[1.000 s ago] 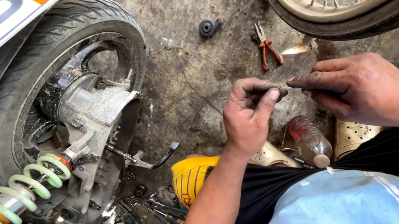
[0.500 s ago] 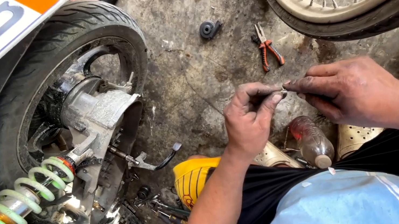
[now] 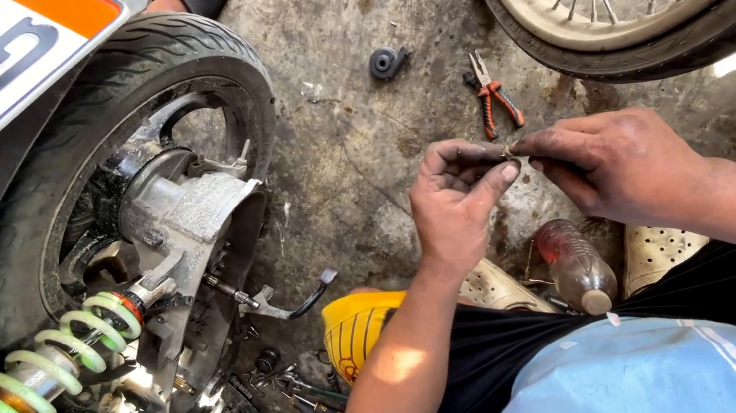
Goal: Disassembling and inspecting a small motorcycle component using pliers and a screwdriver in a repair shop.
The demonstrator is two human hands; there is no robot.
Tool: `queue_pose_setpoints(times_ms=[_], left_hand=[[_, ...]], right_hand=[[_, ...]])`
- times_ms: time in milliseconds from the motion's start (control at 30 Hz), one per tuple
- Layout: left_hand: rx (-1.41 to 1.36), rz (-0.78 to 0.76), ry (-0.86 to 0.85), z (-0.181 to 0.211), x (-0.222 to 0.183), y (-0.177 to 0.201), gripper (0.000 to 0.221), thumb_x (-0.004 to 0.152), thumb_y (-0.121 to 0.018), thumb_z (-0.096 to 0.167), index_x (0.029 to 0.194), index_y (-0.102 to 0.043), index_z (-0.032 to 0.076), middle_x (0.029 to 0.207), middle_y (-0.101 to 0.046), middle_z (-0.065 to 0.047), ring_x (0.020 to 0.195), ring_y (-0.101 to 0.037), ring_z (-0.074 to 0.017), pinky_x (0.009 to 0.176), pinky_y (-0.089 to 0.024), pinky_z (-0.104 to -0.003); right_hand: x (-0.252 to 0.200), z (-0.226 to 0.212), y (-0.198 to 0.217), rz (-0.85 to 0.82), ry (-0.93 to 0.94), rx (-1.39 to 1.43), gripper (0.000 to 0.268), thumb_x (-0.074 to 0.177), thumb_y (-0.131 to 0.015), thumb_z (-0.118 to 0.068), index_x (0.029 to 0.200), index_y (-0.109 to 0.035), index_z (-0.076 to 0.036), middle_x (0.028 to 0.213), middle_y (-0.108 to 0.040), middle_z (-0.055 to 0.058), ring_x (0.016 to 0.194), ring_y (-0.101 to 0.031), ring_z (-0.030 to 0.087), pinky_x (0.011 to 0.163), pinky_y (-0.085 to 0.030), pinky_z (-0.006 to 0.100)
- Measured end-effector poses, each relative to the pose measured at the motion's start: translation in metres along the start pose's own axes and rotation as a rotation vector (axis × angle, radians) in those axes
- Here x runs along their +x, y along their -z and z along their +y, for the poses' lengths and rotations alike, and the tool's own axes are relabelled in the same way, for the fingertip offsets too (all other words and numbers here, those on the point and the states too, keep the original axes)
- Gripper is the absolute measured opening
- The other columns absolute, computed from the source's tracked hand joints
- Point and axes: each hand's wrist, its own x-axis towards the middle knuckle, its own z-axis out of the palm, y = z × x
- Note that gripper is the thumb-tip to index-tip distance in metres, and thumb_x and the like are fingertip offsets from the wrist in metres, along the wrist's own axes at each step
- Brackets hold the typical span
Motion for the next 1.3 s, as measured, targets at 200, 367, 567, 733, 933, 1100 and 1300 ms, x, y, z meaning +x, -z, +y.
queue_pose_setpoints(times_ms=[200,367,567,733,933,1100,1300], left_hand=[[0.01,-0.001,0.016,-0.001,0.004,0.002,0.03,0.086,-0.085,-0.002,0.106,-0.065,0.008,0.098,-0.076,-0.009,0.088,-0.074,-0.0168,0.077,-0.068,-0.031],[0.076,-0.144,-0.024,0.02,0.006,0.003,0.015,0.101,-0.072,0.004,0.114,-0.066,0.007,0.104,-0.069,-0.011,0.087,-0.077,-0.0223,0.079,-0.07,-0.032],[0.418,-0.213,-0.182,0.026,0.003,0.005,0.037,0.094,-0.084,0.016,0.129,-0.074,0.02,0.127,-0.065,-0.007,0.108,-0.07,-0.0142,0.091,-0.07,-0.021],[0.539,-0.229,-0.171,0.028,0.001,0.007,0.014,0.094,-0.082,0.017,0.107,-0.078,0.01,0.103,-0.076,-0.007,0.096,-0.073,-0.0181,0.087,-0.062,-0.03],[-0.088,-0.192,0.229,-0.012,-0.002,0.024,0.014,0.1,-0.077,0.008,0.112,-0.075,0.001,0.092,-0.075,-0.013,0.078,-0.075,-0.0195,0.071,-0.07,-0.031],[-0.198,-0.273,0.239,-0.017,-0.007,0.021,0.012,0.11,-0.067,0.012,0.117,-0.067,0.003,0.092,-0.072,-0.014,0.076,-0.075,-0.0249,0.071,-0.069,-0.037],[-0.151,-0.273,0.243,-0.03,-0.009,0.012,0.02,0.109,-0.067,0.023,0.108,-0.061,0.004,0.079,-0.065,-0.01,0.062,-0.067,-0.0199,0.059,-0.063,-0.031]], right_hand=[[0.015,-0.002,0.024,-0.247,-0.55,0.614,0.028,0.094,-0.075,-0.009,0.122,-0.082,-0.011,0.09,-0.082,0.002,0.072,-0.068,0.011,0.066,-0.052,0.027],[0.013,0.01,0.026,-0.209,-0.822,1.029,0.022,0.098,-0.073,0.0,0.118,-0.08,-0.001,0.078,-0.076,0.014,0.06,-0.059,0.018,0.05,-0.044,0.03],[0.01,0.017,0.022,-0.316,-0.675,1.15,0.02,0.095,-0.074,-0.005,0.112,-0.082,0.002,0.069,-0.071,0.013,0.052,-0.056,0.016,0.044,-0.04,0.027],[-0.003,0.026,0.003,-0.375,-0.795,1.132,0.019,0.094,-0.075,-0.002,0.111,-0.081,0.004,0.067,-0.071,0.019,0.054,-0.054,0.018,0.045,-0.039,0.03],[0.019,0.004,0.037,-0.342,-0.418,0.376,0.02,0.096,-0.072,-0.02,0.114,-0.078,-0.015,0.075,-0.079,-0.001,0.063,-0.065,0.014,0.063,-0.052,0.031],[0.018,0.001,0.037,-0.233,-0.379,0.56,0.024,0.093,-0.076,-0.021,0.114,-0.078,-0.009,0.088,-0.08,0.0,0.076,-0.069,0.009,0.073,-0.054,0.026],[0.019,-0.003,0.025,-0.124,-0.167,0.58,0.028,0.091,-0.078,-0.023,0.113,-0.075,-0.007,0.094,-0.08,0.002,0.081,-0.075,0.014,0.077,-0.059,0.028]])
